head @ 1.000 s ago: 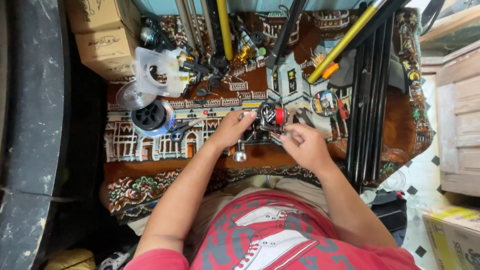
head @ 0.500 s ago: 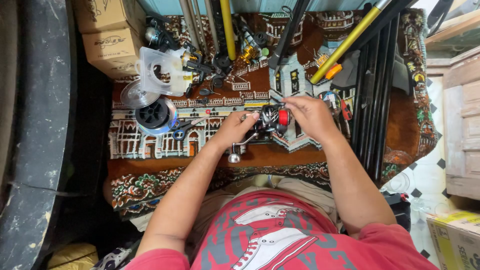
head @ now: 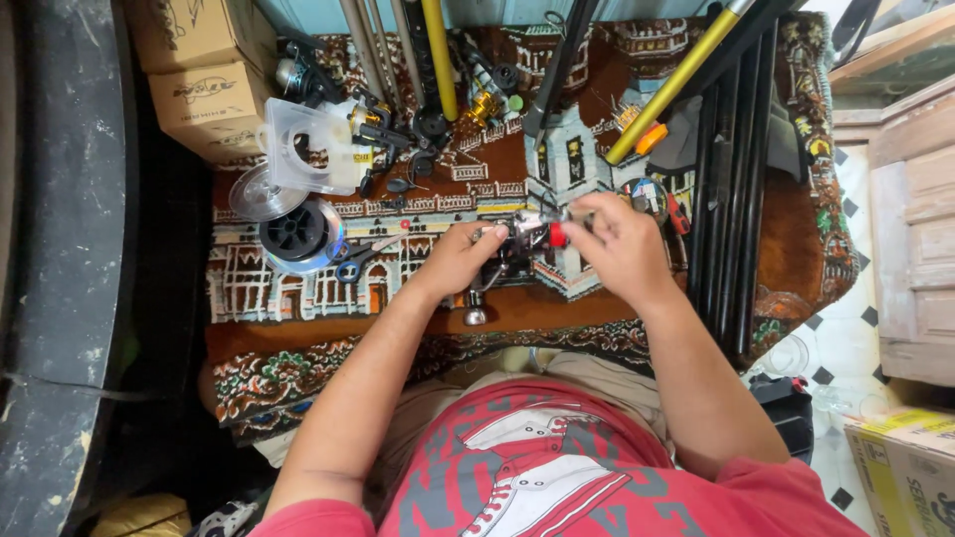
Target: Assembling and inspecting a fishing reel on a workbench.
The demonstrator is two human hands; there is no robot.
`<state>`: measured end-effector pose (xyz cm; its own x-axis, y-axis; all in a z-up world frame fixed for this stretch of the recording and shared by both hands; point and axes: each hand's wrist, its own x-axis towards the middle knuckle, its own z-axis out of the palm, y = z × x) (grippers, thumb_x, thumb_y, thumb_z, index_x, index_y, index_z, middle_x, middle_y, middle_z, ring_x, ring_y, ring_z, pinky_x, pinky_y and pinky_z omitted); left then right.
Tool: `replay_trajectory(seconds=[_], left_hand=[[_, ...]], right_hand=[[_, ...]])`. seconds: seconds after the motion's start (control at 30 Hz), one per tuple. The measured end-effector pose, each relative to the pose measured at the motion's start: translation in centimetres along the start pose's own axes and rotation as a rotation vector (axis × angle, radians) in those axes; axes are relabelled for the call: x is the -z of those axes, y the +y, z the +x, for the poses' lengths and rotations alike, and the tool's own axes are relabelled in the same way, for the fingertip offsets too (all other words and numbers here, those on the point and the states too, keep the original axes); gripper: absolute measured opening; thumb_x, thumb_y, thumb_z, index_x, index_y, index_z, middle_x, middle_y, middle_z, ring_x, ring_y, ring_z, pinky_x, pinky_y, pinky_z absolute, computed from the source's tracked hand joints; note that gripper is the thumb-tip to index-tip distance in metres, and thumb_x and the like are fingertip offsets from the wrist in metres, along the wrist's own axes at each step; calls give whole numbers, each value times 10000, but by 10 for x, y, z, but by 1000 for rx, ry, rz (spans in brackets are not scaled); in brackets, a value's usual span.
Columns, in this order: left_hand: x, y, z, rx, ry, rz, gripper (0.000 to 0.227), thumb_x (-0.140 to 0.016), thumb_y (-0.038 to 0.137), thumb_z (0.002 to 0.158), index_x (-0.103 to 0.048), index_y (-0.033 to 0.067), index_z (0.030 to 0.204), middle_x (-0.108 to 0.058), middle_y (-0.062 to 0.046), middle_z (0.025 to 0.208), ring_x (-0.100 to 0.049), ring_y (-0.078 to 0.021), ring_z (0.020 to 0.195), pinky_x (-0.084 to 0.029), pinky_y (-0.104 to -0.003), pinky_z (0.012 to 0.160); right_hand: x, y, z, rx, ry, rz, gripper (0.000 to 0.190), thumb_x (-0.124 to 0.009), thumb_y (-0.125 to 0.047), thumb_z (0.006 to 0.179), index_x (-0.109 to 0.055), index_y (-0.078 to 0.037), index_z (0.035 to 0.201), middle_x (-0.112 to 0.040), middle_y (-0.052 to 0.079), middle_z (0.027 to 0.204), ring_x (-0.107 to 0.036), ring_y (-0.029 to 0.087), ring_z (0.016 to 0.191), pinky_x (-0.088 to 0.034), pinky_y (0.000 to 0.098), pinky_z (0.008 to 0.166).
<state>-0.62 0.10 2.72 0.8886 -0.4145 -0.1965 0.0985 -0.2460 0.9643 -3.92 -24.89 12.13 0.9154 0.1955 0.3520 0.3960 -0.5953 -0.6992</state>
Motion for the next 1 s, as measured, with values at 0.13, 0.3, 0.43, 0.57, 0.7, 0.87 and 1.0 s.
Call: replay_trajectory(seconds=[0.13, 0.3, 0.43, 0.57, 0.7, 0.87, 1.0], left_hand=[[-1, -14, 5, -10, 3, -5, 373, -586, 437, 1020, -771, 113, 1032, -758, -129, 828, -734, -234, 911, -574, -406, 801], [-1, -8, 5, 23, 21, -59, 388, -582, 423, 1016, -762, 79, 1026, -762, -122, 866, -750, -230, 891, -581, -381, 821], [-2, -8, 5, 20, 24, -72, 413, -580, 436, 1017, -759, 64, 1041, -756, -140, 871, -751, -246, 889, -583, -400, 813], [0, -17, 7, 4, 24, -57, 398, -584, 431, 1018, -767, 78, 1026, -741, -117, 827, -736, -247, 892, -569, -404, 811], [-3, -26, 9, -38, 15, -3, 358, -589, 427, 1012, -765, 118, 975, -734, -92, 781, -681, -193, 835, -549, -392, 781], [-4, 8, -9, -102, 46, 29, 318, -616, 374, 994, -742, 95, 908, -705, -113, 752, -652, -203, 806, -530, -393, 777], [-7, -7, -4, -109, 78, 51, 315, -599, 382, 1002, -741, 128, 880, -715, -99, 755, -652, -185, 805, -523, -384, 769]], right_hand=[[-7, 4, 21, 0, -45, -19, 138, -697, -68, 981, -751, -52, 1107, -397, -47, 433, -390, 125, 436, -395, 266, 536], [-21, 30, 1, -251, -222, 59, 245, -614, 79, 901, -771, -27, 1056, -745, 166, 821, -720, 329, 850, -521, 403, 846], [-22, 26, -36, -312, -240, -2, 78, -639, -46, 881, -705, -32, 842, -556, 127, 527, -543, 215, 552, -448, 380, 612], [-1, -17, -34, -340, -180, 83, 144, -710, -101, 850, -766, -47, 971, -516, 41, 498, -493, 161, 517, -450, 326, 595], [-1, -4, -22, -189, -73, 21, 116, -782, -166, 879, -755, -78, 950, -394, -32, 472, -426, 111, 468, -395, 267, 545], [-13, 13, 6, -67, 20, 108, 144, -742, -75, 951, -745, -83, 1094, -380, -52, 507, -442, 90, 506, -433, 237, 599], [-23, 33, 8, -123, 17, 118, 143, -661, -121, 1009, -781, -131, 1085, -753, 66, 822, -725, 172, 857, -548, 320, 777]])
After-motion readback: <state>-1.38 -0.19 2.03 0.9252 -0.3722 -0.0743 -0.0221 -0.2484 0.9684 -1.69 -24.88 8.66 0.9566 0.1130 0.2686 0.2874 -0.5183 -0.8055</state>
